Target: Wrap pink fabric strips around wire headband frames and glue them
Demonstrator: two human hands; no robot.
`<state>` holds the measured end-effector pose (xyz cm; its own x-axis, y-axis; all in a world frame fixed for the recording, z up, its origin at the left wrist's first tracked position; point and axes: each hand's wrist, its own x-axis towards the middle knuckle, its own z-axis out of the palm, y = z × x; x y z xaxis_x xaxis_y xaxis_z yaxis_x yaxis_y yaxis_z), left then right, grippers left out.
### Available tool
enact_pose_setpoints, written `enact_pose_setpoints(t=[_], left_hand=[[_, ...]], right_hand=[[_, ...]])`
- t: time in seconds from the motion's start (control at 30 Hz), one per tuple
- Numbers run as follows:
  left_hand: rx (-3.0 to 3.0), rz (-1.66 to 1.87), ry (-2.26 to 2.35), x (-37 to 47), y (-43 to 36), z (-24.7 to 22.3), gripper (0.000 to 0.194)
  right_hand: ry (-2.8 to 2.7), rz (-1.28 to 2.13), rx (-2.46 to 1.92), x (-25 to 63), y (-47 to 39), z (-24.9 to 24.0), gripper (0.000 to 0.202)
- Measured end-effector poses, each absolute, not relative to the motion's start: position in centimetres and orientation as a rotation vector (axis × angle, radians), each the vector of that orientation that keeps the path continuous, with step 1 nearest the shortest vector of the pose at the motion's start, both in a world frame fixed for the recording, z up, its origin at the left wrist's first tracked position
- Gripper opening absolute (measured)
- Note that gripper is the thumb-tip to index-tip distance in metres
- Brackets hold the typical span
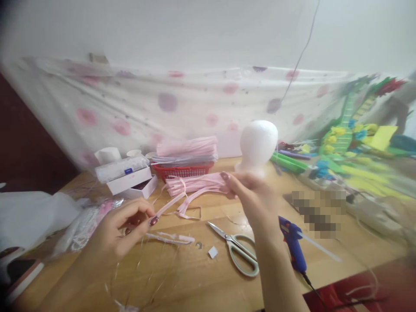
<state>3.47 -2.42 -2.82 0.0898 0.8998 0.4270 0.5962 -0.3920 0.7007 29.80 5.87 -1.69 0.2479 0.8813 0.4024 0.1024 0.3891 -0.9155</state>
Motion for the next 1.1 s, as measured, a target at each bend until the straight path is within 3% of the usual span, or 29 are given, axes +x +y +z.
enact_pose_setpoints(t=[0.1, 0.2, 0.23, 0.33, 0.43, 0.6, 0.7, 1.1], left_hand=[[1.990, 1.215, 1.497, 3.4, -2.4, -2.8, 0.015], [1.902, 1.243, 1.502, 3.5, -2.2, -3.1, 0.010], [1.865, 1.257, 1.495, 3.6, -2.2, -3.2, 0.008], [1.811, 1.286, 1.448, 3.7, -1.9, -3.6, 0.025], [1.782, 1.341, 1.419, 3.6, -1.5, -3.9, 0.033], [1.666, 1.411, 1.323, 3.3, -1.3, -3.9, 0.026], [1.733, 1.394, 1.233, 3.3, -1.5, -3.5, 0.015], [1.638, 1.492, 0.960, 2.2, -1.1, -6.0, 0.014]], right_hand=[[-1.268, 0.580, -1.138, 31.0, 6.3, -2.8, 0.034], [-1.526, 0.707, -0.947, 30.4, 5.9, -4.3, 0.068], [-1.607, 0.750, -0.901, 29.9, 5.4, -4.8, 0.068], [-1.858, 0.873, -0.890, 27.8, 3.6, -6.1, 0.032], [-1.987, 1.027, -0.845, 25.9, 2.1, -7.3, 0.021], [-1.668, 1.351, -0.700, 24.8, 2.3, -9.1, 0.036], [-1.627, 1.377, -0.713, 24.9, 2.7, -9.4, 0.034], [-1.568, 1.283, -0.933, 25.2, 2.6, -9.5, 0.034]])
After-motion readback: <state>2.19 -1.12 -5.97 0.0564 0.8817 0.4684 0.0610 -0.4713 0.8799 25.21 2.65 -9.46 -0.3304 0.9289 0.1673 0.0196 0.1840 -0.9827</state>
